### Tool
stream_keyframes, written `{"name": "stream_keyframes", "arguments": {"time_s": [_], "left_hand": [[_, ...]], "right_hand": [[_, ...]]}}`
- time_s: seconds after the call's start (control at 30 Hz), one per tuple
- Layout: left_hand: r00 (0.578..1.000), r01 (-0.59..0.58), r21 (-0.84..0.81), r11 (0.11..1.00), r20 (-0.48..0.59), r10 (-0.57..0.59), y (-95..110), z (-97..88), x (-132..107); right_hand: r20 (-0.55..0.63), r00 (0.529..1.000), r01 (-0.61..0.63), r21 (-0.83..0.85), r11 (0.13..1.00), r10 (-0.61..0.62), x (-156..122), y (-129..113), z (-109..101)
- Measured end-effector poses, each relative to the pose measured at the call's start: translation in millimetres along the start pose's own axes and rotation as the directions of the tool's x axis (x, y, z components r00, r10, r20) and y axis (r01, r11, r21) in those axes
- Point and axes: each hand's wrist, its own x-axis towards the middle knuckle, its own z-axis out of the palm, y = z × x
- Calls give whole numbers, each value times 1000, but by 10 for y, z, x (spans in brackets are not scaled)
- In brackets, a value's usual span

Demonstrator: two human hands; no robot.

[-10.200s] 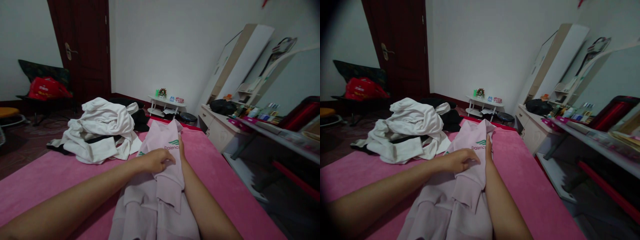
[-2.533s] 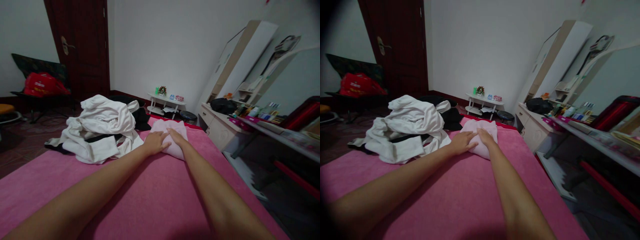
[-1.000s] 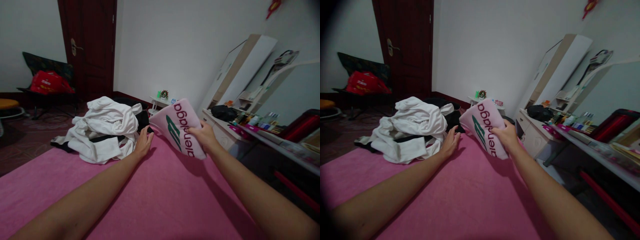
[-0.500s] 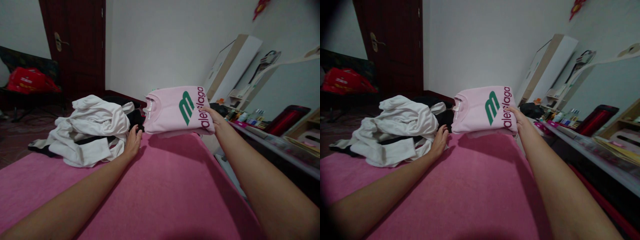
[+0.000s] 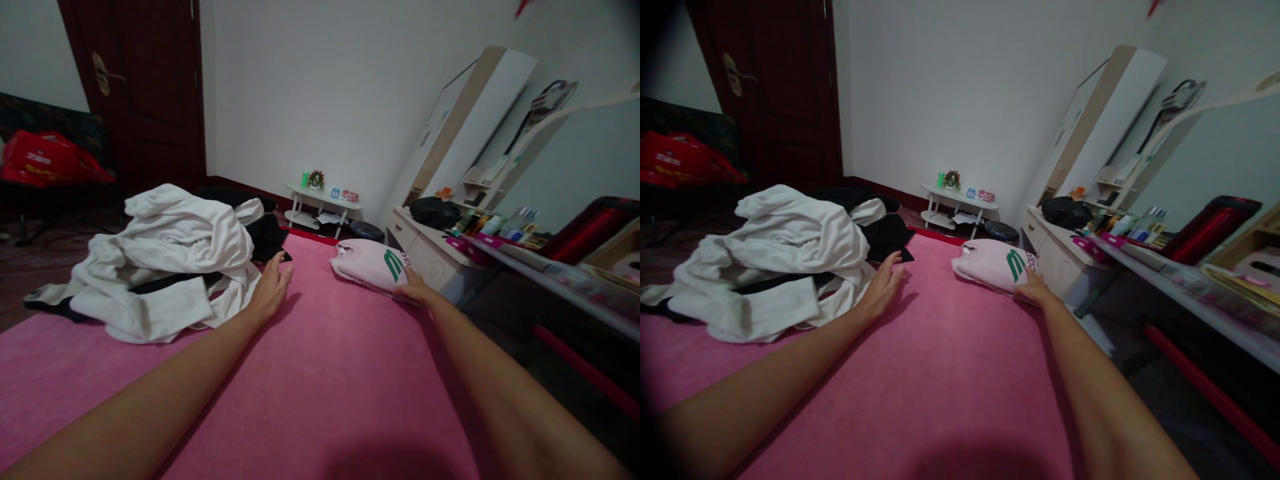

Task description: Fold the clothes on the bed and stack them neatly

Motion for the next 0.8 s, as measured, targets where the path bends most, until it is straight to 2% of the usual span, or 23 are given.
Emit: {"name": "stream_keyframes", "arguments": {"time_s": [0.07, 0.13, 0.2, 0.3, 0.37, 0.43, 0.5, 0.57, 0.67, 0.8], "left_hand": [[1000, 0, 2, 1000, 14, 0, 13, -1, -8], [999, 10, 1, 1000, 34, -10, 32, -4, -16], [997, 25, -9, 1000, 68, -24, 50, -2, -21], [993, 21, -7, 1000, 115, -20, 59, 17, -19], [992, -8, 20, 1000, 125, 6, 52, 37, -14], [991, -31, 55, 998, 132, 24, 41, 54, -10], [989, -46, 83, 996, 145, 33, 36, 65, -10], [986, -59, 101, 993, 164, 42, 42, 69, -14], [981, -71, 115, 991, 186, 49, 65, 69, -23], [976, -72, 128, 989, 213, 43, 89, 70, -33]], "right_hand": [[58, 996, -59, -94, 994, 64, 7, 42, 39], [35, 998, -53, -169, 984, 59, -11, 98, 54], [-105, 994, 9, -213, 977, -32, -36, 146, 65], [-386, 914, 35, -243, 969, -129, -45, 183, 120], [-441, 890, -1, -261, 965, -118, -38, 181, 204], [-414, 908, -78, -302, 950, -57, -49, 152, 313], [-388, 920, -109, -376, 920, -50, -100, 84, 410], [-366, 920, -45, -460, 887, -142, -185, -28, 453], [-266, 923, 105, -521, 847, -278, -308, -242, 404], [-140, 969, 108, -504, 857, -205, -302, -463, 307]]}}
